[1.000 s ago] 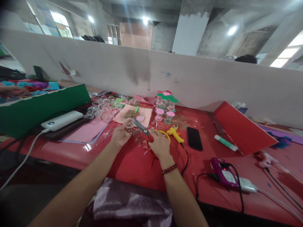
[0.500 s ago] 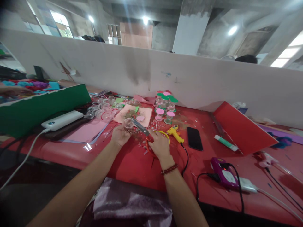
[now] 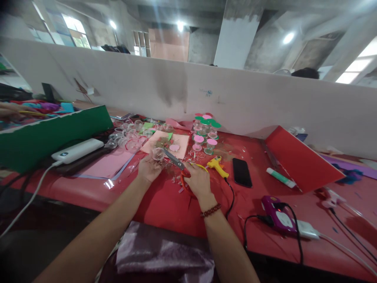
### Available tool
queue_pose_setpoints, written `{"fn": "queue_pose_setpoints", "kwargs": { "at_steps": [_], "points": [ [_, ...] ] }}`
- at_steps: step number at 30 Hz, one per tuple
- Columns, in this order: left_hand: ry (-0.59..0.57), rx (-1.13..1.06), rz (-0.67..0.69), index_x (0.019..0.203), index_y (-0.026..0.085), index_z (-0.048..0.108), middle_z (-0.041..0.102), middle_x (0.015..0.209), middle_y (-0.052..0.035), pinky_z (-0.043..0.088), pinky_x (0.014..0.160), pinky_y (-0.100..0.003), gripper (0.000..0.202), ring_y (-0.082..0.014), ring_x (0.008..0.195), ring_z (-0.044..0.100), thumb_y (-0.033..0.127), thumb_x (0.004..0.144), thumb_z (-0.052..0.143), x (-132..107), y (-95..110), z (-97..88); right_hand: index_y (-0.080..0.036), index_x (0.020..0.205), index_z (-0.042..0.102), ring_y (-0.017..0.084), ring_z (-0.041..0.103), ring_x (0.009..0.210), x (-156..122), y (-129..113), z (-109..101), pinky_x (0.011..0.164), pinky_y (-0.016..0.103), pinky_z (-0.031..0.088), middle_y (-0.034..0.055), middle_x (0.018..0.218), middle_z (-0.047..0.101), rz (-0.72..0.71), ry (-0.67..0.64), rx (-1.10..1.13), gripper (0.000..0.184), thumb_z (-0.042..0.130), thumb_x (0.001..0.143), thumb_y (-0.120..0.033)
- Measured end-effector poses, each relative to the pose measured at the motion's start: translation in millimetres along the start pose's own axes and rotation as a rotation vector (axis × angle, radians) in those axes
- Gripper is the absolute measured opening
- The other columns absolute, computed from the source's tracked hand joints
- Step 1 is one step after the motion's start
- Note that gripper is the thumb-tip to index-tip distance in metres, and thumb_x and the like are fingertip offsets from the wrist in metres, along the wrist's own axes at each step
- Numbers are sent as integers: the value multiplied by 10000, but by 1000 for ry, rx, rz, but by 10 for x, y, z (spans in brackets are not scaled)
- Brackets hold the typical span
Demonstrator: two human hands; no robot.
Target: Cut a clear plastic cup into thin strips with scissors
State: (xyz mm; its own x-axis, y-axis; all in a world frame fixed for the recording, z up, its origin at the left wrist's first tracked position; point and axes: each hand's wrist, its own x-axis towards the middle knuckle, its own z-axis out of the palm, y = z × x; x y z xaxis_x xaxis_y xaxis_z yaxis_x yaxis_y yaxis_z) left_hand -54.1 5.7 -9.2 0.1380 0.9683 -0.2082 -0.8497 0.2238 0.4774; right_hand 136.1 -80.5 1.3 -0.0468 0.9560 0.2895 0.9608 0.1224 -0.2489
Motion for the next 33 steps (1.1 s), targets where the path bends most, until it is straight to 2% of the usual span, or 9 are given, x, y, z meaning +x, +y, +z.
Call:
{"fn": "queue_pose_setpoints", "kwargs": {
  "at_steps": [3, 10, 13, 16, 22, 28, 33],
  "points": [
    [-9, -4, 2, 971, 140, 667, 694, 802, -66, 497, 510, -214, 200, -113, 605, 596, 232, 857, 531, -1, 2, -2, -326, 1298, 547, 176, 599, 1084, 0, -1, -1, 918, 275, 453, 9, 1211, 652, 6, -2, 43, 471, 612, 832, -308],
    [-41, -20, -35, 922, 138, 652, 683, 799, -64, 493, 501, -230, 217, -114, 574, 586, 263, 887, 477, -40, 20, 17, -334, 1247, 578, 174, 641, 970, 11, 17, 9, 776, 239, 472, 4, 1126, 688, 75, -9, 78, 387, 565, 860, -322],
    [-38, 0, -45, 924, 139, 653, 666, 759, -59, 489, 491, -232, 222, -102, 515, 543, 279, 884, 486, -59, 26, 33, -324, 1272, 554, 192, 624, 1010, 12, -5, -18, 792, 267, 480, 24, 1172, 662, 122, 53, 49, 417, 549, 863, -405],
    [-29, -3, -24, 941, 143, 653, 668, 764, -56, 495, 507, -225, 195, -99, 531, 551, 258, 871, 512, -61, 24, 38, -297, 1301, 528, 212, 600, 1057, 1, -46, -39, 831, 295, 479, 49, 1219, 630, 107, 71, 21, 484, 561, 845, -455],
    [-6, -8, 8, 908, 125, 664, 646, 682, -37, 493, 510, -229, 160, -101, 521, 551, 214, 839, 551, -22, 5, 23, -317, 1287, 538, 215, 596, 1065, -17, -78, -15, 878, 325, 468, 39, 1219, 628, 51, 26, -24, 458, 560, 840, -413],
    [36, -29, 26, 889, 117, 674, 678, 746, -47, 487, 509, -229, 162, -114, 594, 605, 188, 851, 532, -14, -2, 39, -307, 1293, 542, 205, 583, 1106, -4, -47, 28, 925, 316, 455, 31, 1271, 608, 44, 10, 13, 462, 564, 836, -375],
    [50, -31, 41, 893, 114, 680, 682, 768, -56, 488, 519, -225, 156, -122, 638, 622, 173, 848, 543, -16, -4, 43, -312, 1287, 549, 179, 584, 1106, -6, -38, 38, 932, 278, 447, 15, 1232, 635, 8, 5, 33, 448, 547, 839, -292]
  ]
}}
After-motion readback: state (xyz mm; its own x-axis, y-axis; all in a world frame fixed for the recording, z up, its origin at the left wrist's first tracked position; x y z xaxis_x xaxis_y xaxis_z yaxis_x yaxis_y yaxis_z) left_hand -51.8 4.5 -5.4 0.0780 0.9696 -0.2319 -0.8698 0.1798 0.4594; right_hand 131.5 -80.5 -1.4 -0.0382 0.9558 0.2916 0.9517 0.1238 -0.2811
